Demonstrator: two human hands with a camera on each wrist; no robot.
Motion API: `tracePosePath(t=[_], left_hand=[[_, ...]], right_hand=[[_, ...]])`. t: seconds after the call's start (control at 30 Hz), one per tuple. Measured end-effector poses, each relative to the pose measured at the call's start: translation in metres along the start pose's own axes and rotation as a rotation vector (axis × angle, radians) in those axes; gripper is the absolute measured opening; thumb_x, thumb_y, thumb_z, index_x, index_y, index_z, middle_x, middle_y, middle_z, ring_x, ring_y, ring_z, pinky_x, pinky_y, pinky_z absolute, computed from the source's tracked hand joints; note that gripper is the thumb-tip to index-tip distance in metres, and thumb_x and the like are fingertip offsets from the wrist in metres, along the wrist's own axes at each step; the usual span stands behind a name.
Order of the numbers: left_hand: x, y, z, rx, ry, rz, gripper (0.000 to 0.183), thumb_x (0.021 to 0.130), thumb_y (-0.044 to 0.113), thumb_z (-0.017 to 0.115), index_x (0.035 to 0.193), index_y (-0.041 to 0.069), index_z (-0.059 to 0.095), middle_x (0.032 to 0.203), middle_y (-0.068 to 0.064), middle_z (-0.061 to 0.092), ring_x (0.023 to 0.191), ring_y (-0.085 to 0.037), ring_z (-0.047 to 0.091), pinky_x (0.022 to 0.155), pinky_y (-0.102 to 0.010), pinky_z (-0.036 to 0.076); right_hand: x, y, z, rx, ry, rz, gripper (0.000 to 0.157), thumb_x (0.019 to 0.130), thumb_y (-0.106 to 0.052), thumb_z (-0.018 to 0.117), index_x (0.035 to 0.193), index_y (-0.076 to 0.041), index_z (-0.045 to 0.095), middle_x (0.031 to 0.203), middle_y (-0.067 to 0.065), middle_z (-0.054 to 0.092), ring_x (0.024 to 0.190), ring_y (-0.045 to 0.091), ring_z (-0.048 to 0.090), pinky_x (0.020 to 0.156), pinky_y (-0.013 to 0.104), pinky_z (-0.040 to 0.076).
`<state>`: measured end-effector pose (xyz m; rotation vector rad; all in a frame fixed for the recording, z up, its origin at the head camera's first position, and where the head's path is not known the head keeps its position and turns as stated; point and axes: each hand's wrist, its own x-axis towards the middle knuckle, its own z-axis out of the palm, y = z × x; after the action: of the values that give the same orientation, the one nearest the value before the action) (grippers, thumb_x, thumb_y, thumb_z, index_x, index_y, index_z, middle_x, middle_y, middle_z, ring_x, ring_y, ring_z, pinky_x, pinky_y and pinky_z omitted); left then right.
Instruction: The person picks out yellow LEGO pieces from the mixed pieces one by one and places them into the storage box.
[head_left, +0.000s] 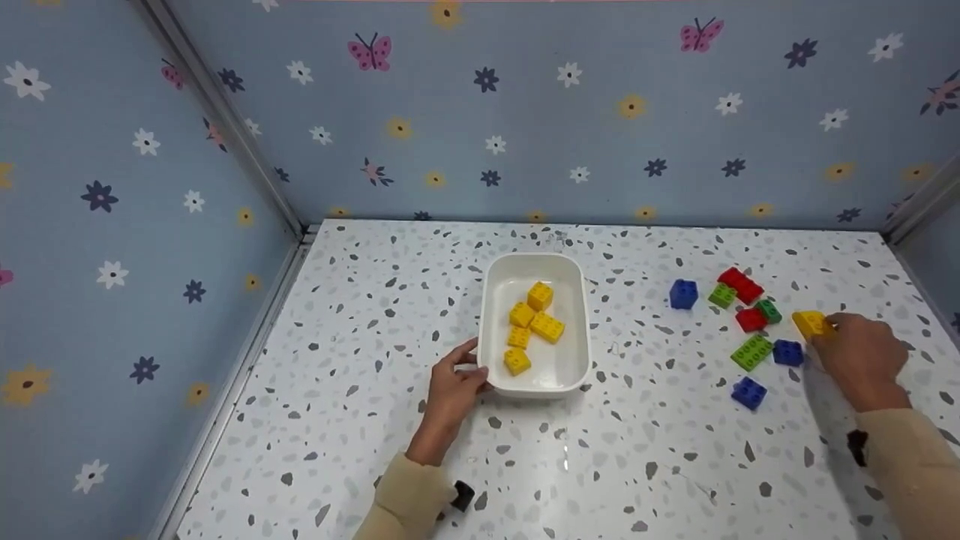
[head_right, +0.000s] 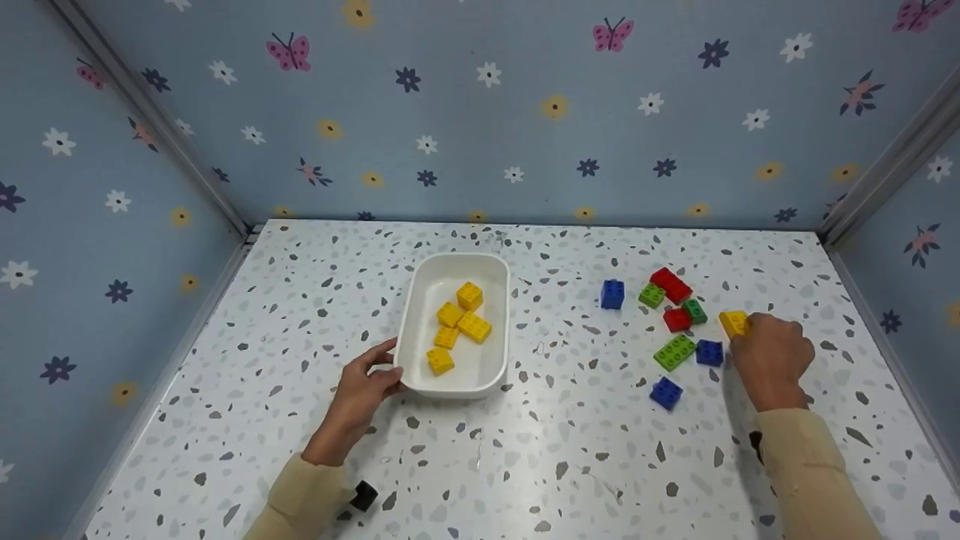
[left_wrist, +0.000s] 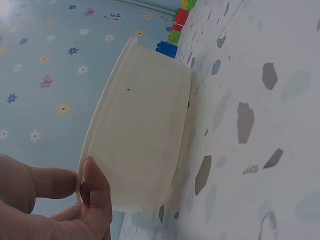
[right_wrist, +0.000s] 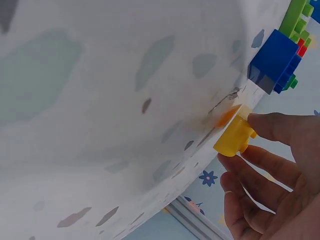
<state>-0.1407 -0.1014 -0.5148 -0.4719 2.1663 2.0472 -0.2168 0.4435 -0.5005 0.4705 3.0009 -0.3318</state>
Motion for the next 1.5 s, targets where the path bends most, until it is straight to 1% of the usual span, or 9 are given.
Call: tracePosePath(t=[0.1,0.37,0.43,0.57,0.67,0.87,1.0,1.2,1.5], left_hand=[[0.0,0.0,0.0,0.005,0.003,0.003,0.055,0.101,-0.005,0.06,0.155,0.001,0.051,0.129,-0.022,0.054,0.103,-0.031,0.069,0.083,-0.029,0.064],[0.0,0.0,0.0,-0.004,0.005,0.008,0.055,0.101,-0.006,0.06,0.155,0.001,0.051,0.129,-0.022,0.054,0.1,-0.03,0.068,0.082,-0.028,0.064],[0.0,0.0,0.0,-0.004,0.003,0.009,0.054,0.102,-0.005,0.06,0.155,0.001,0.051,0.129,-0.022,0.054,0.101,-0.031,0.069,0.081,-0.027,0.064],[-0.001,0.0,-0.001,-0.021,-0.018,0.026,0.054,0.101,-0.007,0.058,0.155,-0.002,0.049,0.129,-0.025,0.053,0.103,-0.035,0.069,0.08,-0.027,0.064],[-0.001,-0.001,-0.002,-0.033,-0.028,0.033,0.055,0.101,-0.007,0.058,0.155,-0.003,0.049,0.129,-0.026,0.052,0.106,-0.038,0.068,0.081,-0.028,0.064],[0.0,-0.001,-0.002,-0.025,-0.022,0.019,0.055,0.101,-0.007,0.058,0.155,-0.002,0.049,0.129,-0.025,0.052,0.107,-0.037,0.068,0.082,-0.029,0.064],[-0.001,0.0,-0.001,-0.019,-0.02,0.018,0.055,0.101,-0.006,0.058,0.155,-0.001,0.049,0.128,-0.023,0.053,0.106,-0.035,0.069,0.083,-0.03,0.064],[0.0,0.0,-0.001,-0.01,-0.025,0.024,0.055,0.102,-0.006,0.058,0.155,-0.001,0.049,0.128,-0.022,0.053,0.105,-0.034,0.069,0.084,-0.031,0.064],[-0.001,-0.001,-0.002,-0.016,-0.022,0.035,0.054,0.101,-0.007,0.058,0.155,-0.002,0.05,0.128,-0.024,0.053,0.104,-0.036,0.068,0.082,-0.029,0.064]], right_hand=[[-0.002,-0.004,-0.002,-0.006,0.028,-0.01,0.049,0.1,-0.014,0.065,0.134,0.02,0.055,0.127,0.041,0.06,0.102,0.054,0.061,0.077,0.062,0.053],[-0.006,-0.021,-0.009,0.025,0.082,-0.048,0.049,0.101,-0.015,0.067,0.134,0.02,0.056,0.128,0.042,0.059,0.103,0.056,0.059,0.084,0.07,0.05],[-0.006,-0.024,-0.009,0.034,0.091,-0.059,0.049,0.1,-0.015,0.068,0.133,0.02,0.057,0.127,0.042,0.06,0.103,0.056,0.06,0.082,0.069,0.051],[-0.008,-0.03,-0.008,0.051,0.12,-0.085,0.048,0.1,-0.014,0.068,0.132,0.021,0.058,0.125,0.042,0.061,0.099,0.054,0.061,0.075,0.062,0.054],[-0.01,-0.034,-0.008,0.061,0.121,-0.091,0.048,0.1,-0.014,0.068,0.132,0.02,0.058,0.126,0.042,0.061,0.098,0.053,0.061,0.077,0.061,0.055],[-0.013,-0.044,-0.007,0.063,0.134,-0.119,0.048,0.099,-0.012,0.071,0.133,0.018,0.059,0.125,0.042,0.062,0.097,0.053,0.06,0.078,0.061,0.055],[-0.015,-0.053,-0.006,0.064,0.158,-0.147,0.046,0.097,-0.011,0.072,0.132,0.017,0.061,0.122,0.04,0.064,0.093,0.05,0.057,0.073,0.058,0.054],[-0.02,-0.067,-0.007,0.069,0.196,-0.197,0.046,0.096,-0.012,0.075,0.131,0.015,0.064,0.111,0.036,0.068,0.083,0.043,0.054,0.063,0.05,0.05],[-0.029,-0.092,-0.002,0.095,0.253,-0.313,0.043,0.092,-0.011,0.078,0.127,0.013,0.068,0.107,0.036,0.07,0.08,0.044,0.057,0.058,0.051,0.052]])
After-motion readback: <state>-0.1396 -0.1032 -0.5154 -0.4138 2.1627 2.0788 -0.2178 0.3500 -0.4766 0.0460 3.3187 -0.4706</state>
